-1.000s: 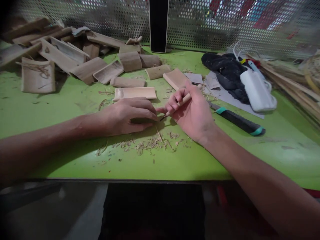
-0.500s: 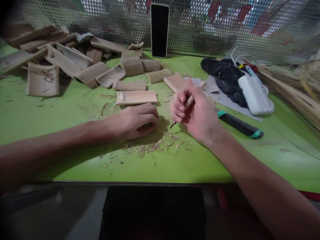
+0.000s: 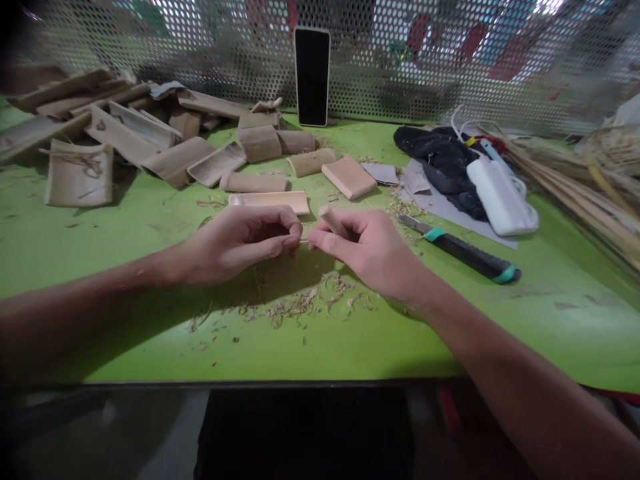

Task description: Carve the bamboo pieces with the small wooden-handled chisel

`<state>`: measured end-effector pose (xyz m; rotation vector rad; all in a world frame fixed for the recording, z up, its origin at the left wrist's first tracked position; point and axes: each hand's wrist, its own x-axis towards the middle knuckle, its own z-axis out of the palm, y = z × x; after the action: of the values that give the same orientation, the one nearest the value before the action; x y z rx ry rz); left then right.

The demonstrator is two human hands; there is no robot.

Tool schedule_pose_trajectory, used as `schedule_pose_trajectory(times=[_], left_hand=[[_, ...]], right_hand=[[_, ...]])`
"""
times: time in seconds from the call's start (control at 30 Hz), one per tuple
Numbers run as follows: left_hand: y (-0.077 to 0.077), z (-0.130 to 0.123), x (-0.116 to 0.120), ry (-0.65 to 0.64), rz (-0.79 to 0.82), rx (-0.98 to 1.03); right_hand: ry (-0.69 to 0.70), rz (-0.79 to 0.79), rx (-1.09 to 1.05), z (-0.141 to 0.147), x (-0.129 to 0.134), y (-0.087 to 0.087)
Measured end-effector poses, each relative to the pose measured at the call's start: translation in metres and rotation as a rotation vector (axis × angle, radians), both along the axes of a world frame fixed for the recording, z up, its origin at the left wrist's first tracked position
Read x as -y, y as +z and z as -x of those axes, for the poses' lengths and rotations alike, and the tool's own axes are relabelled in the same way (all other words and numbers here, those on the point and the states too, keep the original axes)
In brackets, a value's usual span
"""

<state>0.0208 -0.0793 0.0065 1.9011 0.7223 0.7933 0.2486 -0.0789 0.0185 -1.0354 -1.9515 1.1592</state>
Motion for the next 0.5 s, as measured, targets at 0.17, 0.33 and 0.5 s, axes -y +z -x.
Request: schedule_pose_trajectory(times=[0.17,0.33,0.5], left_hand=[[0.0042,-0.0001,0.0014,-0.010,0.034,-0.016],[0.0048,0.0002,0.0011,-0.035,0.080,0.033],[0.0049,0.0008,0.0013,-0.045,0.078,0.053]], right_hand=[[-0.004,0.030,0.003,-0.0007,0.0000,0.0004],[0.006,0.036,-0.017,-0.0013,-0.0006,-0.0011],[0.016,0.022,-0.023,-0.0019,-0.0004,-0.0020]])
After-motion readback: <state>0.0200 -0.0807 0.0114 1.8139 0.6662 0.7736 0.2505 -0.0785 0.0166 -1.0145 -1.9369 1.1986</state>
